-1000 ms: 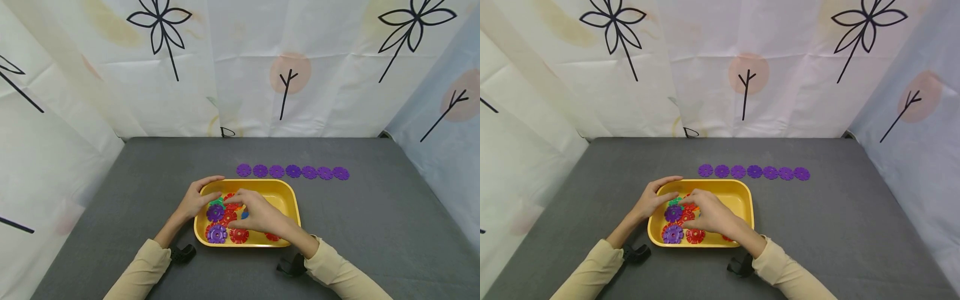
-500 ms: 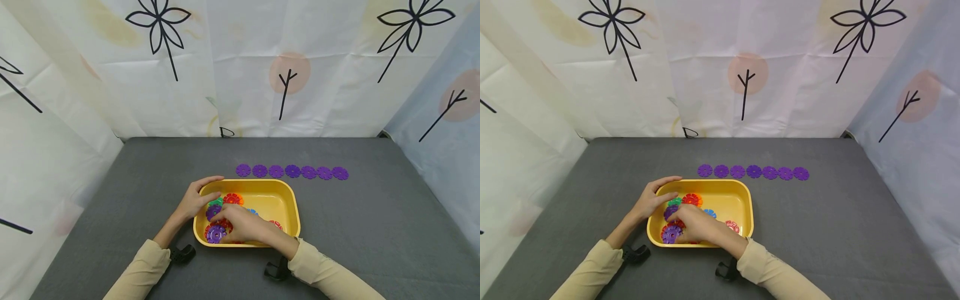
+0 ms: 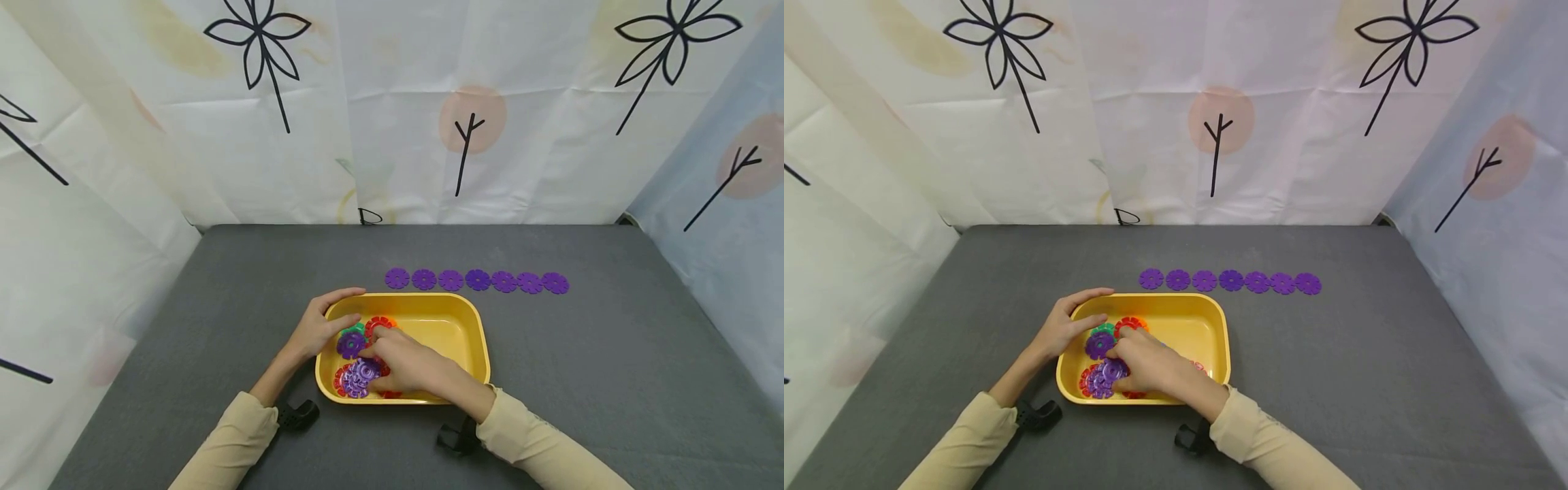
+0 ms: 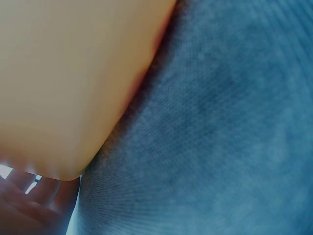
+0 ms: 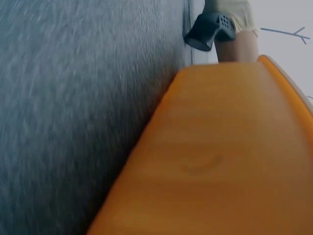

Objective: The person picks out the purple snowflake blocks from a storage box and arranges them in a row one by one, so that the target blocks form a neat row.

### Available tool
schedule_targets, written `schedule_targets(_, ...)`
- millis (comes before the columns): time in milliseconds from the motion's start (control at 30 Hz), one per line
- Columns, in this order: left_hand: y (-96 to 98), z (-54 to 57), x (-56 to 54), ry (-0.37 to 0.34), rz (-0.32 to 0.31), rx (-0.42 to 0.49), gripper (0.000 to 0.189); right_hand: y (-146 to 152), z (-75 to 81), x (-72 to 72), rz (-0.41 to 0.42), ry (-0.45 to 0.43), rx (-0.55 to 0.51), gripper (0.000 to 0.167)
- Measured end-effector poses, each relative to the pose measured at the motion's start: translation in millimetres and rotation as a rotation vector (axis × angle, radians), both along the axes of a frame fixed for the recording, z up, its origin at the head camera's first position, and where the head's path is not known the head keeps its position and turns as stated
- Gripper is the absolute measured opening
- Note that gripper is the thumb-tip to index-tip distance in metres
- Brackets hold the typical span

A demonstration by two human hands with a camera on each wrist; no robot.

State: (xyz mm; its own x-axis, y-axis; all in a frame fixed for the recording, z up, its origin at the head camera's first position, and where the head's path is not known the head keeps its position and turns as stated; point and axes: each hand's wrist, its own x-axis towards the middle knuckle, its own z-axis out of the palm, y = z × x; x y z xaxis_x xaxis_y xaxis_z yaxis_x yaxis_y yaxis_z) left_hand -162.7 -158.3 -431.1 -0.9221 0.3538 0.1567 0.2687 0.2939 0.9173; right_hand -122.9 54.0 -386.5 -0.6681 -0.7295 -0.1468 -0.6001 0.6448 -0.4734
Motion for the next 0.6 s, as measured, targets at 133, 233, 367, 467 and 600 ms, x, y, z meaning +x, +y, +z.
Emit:
schedule_targets(133, 0.3, 0.0, 0.3, -0.006, -0.002, 0.004, 0.042, 4.7, 0.5, -2.1, -0.026, 0.013, 0.015, 0.051)
schedule_targets(233, 0.4, 0.2, 0.3, -0.002, 0.002, 0.0, 0.042, 5.7, -0.4, -2.7, -0.013, 0.022, 0.014, 0.055)
schedule_targets(367, 0.5, 0.3, 0.3, 0.003, -0.002, 0.0, 0.042, 5.0, -2.4, -2.3, 0.004, 0.028, -0.005, 0.051)
schedule_targets(467, 0.2, 0.4, 0.2, 0.006, -0.007, 0.005, 0.042, 4.7, -2.9, -2.2, 0.004, 0.029, -0.018, 0.048)
schedule_targets(600, -0.4, 0.4, 0.3, 0.011, -0.004, 0.003, 0.041, 6.6, -1.5, -3.8, -0.01, 0.022, -0.058, 0.047)
